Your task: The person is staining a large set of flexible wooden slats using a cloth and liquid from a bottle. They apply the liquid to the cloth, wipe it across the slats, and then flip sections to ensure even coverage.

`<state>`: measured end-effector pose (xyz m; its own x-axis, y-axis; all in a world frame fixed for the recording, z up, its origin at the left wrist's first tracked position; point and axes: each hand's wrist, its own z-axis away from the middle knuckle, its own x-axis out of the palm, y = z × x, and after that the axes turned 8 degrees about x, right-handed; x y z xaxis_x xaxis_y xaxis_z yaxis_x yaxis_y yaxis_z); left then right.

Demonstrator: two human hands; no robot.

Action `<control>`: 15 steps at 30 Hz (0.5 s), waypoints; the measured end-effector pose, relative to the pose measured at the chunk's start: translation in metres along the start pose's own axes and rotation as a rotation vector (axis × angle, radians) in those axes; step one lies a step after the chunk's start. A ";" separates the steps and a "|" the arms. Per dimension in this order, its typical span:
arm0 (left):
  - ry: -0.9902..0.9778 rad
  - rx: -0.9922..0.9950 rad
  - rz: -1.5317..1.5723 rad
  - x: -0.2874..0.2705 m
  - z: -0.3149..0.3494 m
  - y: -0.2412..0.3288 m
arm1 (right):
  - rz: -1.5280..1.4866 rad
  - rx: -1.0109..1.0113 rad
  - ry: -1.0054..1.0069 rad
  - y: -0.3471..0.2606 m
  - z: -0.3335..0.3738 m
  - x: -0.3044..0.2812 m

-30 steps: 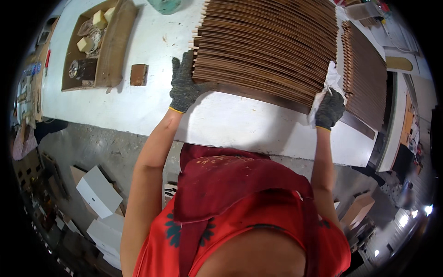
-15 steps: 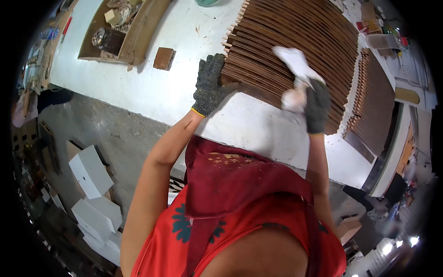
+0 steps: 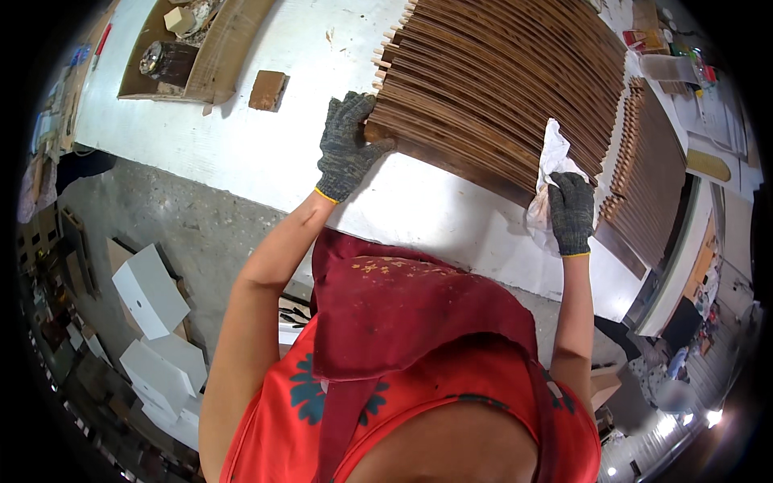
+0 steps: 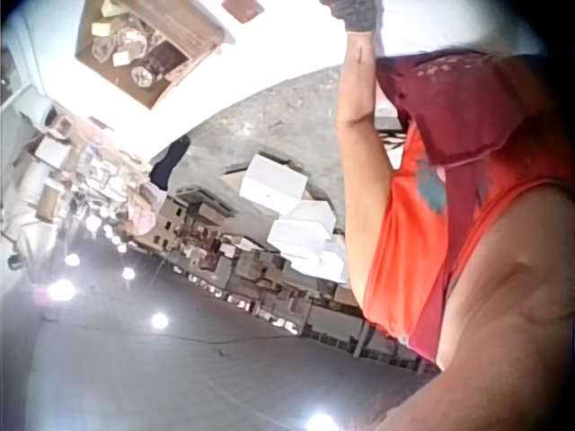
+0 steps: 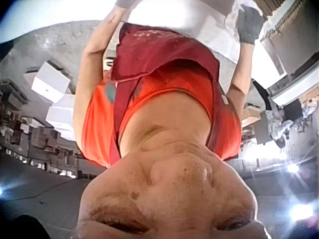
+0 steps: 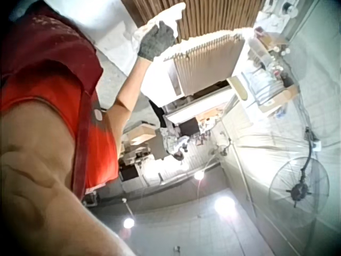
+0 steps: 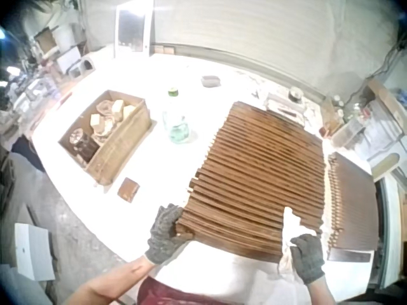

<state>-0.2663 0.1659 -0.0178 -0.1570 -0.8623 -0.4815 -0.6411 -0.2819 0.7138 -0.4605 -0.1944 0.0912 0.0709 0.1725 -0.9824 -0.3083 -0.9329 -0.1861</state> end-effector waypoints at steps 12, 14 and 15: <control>-0.008 -0.053 0.025 -0.009 -0.003 0.011 | 0.079 -0.144 0.052 -0.052 -0.023 0.021; -0.025 -0.056 0.008 -0.010 -0.003 0.012 | 0.042 -0.174 0.058 -0.082 -0.033 0.022; -0.029 -0.066 0.008 -0.010 -0.003 0.012 | 0.030 -0.219 0.067 -0.093 -0.040 0.025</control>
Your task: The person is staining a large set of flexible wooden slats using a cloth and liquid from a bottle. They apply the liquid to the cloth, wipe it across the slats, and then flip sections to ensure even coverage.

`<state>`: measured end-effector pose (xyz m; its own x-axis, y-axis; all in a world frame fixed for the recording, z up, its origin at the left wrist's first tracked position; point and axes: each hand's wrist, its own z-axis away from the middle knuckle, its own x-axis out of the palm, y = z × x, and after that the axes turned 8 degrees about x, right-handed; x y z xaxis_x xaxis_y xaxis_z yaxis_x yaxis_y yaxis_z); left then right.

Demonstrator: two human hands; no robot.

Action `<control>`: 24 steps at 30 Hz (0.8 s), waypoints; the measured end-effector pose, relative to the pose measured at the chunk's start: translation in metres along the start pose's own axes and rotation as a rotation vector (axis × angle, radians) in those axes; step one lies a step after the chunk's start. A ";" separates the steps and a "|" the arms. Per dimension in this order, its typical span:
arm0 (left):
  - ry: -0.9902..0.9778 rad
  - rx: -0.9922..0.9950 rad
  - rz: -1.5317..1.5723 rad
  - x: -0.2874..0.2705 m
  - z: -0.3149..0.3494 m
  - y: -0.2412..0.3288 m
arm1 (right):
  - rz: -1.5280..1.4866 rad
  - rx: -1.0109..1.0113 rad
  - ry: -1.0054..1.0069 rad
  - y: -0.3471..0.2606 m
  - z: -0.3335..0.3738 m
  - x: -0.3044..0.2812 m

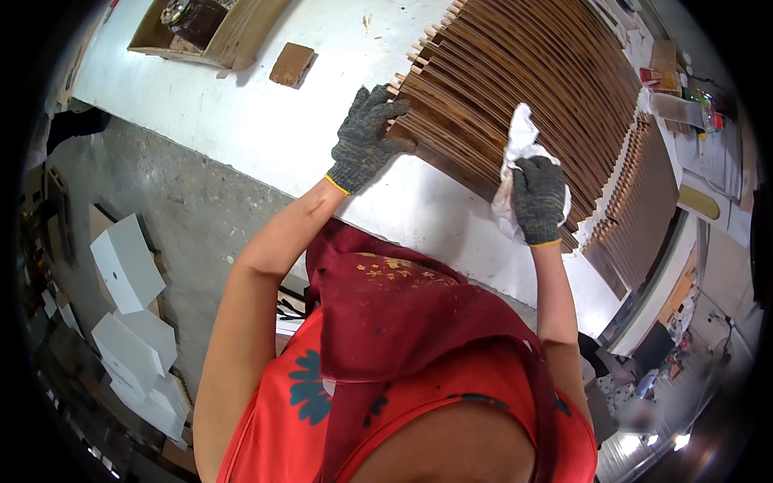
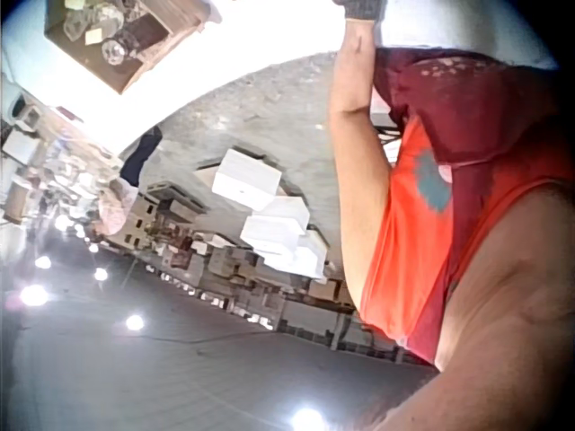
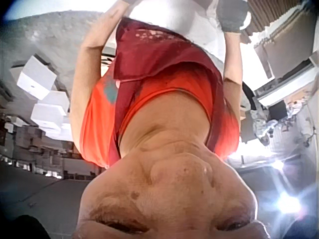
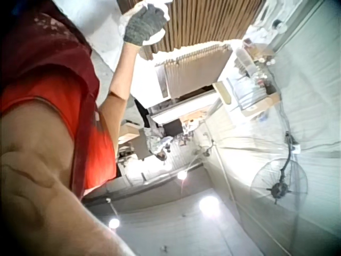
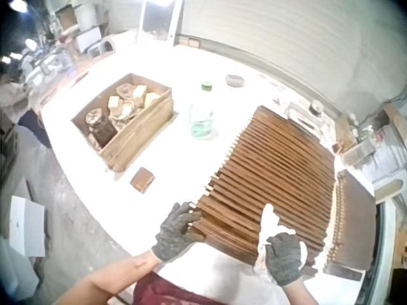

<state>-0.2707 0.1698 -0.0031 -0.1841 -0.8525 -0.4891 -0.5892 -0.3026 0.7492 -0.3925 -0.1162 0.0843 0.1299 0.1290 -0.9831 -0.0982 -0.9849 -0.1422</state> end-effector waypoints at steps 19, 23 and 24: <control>-0.076 -0.070 0.091 -0.008 0.000 0.002 | 0.111 -0.174 -0.061 -0.136 -0.104 0.055; -0.045 -0.027 -0.110 -0.002 0.005 0.000 | 0.160 -0.211 -0.080 -0.164 -0.130 0.061; -0.033 -0.071 -0.071 -0.001 0.008 -0.003 | 0.127 -0.212 -0.133 -0.176 -0.137 0.058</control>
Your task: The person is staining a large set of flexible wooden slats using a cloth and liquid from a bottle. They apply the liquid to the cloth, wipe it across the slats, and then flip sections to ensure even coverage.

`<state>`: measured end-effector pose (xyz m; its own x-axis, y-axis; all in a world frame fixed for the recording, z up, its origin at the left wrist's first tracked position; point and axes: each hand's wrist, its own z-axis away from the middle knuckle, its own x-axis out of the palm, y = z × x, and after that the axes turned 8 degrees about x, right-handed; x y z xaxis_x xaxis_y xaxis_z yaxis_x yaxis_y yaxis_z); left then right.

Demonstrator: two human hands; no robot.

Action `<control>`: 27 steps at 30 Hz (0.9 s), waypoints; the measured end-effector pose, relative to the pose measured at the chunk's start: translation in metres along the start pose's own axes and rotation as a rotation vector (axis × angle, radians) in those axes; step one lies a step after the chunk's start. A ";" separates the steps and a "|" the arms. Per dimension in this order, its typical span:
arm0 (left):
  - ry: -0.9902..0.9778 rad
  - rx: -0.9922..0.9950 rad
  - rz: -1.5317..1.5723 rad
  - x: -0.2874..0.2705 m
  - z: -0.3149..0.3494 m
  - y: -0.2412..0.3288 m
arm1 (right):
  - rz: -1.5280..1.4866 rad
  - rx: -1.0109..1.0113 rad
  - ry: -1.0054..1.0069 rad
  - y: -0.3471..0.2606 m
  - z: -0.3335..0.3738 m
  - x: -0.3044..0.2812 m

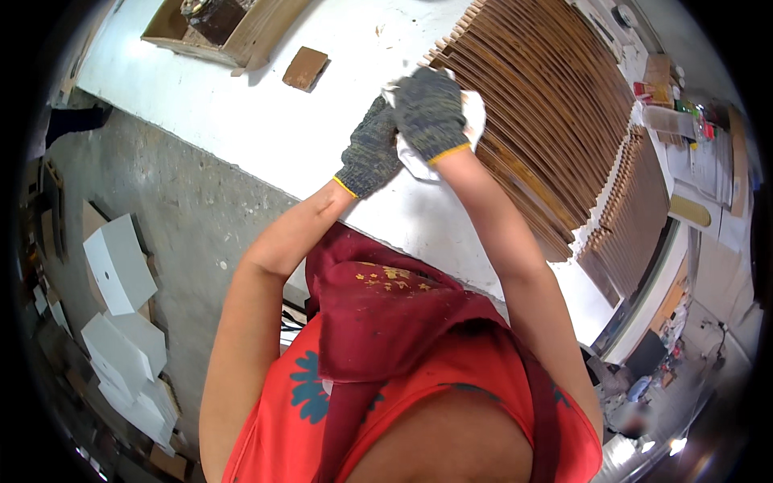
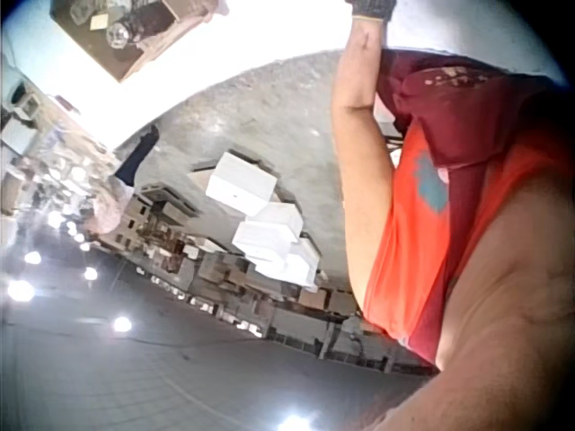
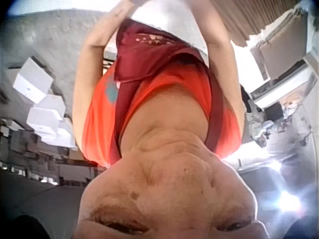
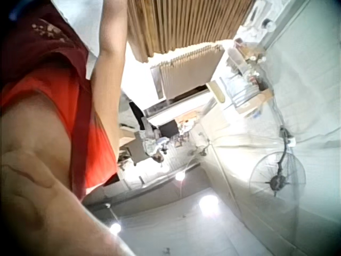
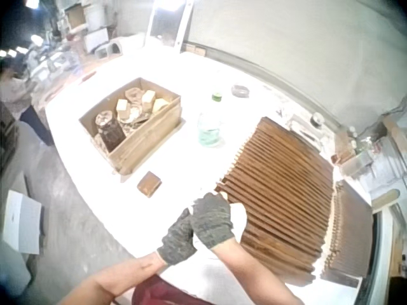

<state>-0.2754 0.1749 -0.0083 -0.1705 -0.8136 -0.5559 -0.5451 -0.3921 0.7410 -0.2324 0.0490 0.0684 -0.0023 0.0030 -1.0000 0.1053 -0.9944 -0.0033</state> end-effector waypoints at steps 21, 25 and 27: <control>0.032 0.034 0.241 0.000 -0.004 -0.002 | -0.425 0.365 0.182 0.199 0.232 0.011; 0.009 0.061 0.245 -0.001 -0.005 -0.003 | -0.247 0.106 0.263 0.159 0.182 0.009; 0.013 0.030 0.240 0.000 -0.001 -0.006 | -0.237 0.024 0.271 0.124 0.142 0.006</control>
<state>-0.2712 0.1764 -0.0119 -0.2877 -0.8872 -0.3606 -0.5147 -0.1742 0.8395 -0.3604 -0.0889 0.0617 0.2403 0.2585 -0.9356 0.1100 -0.9649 -0.2383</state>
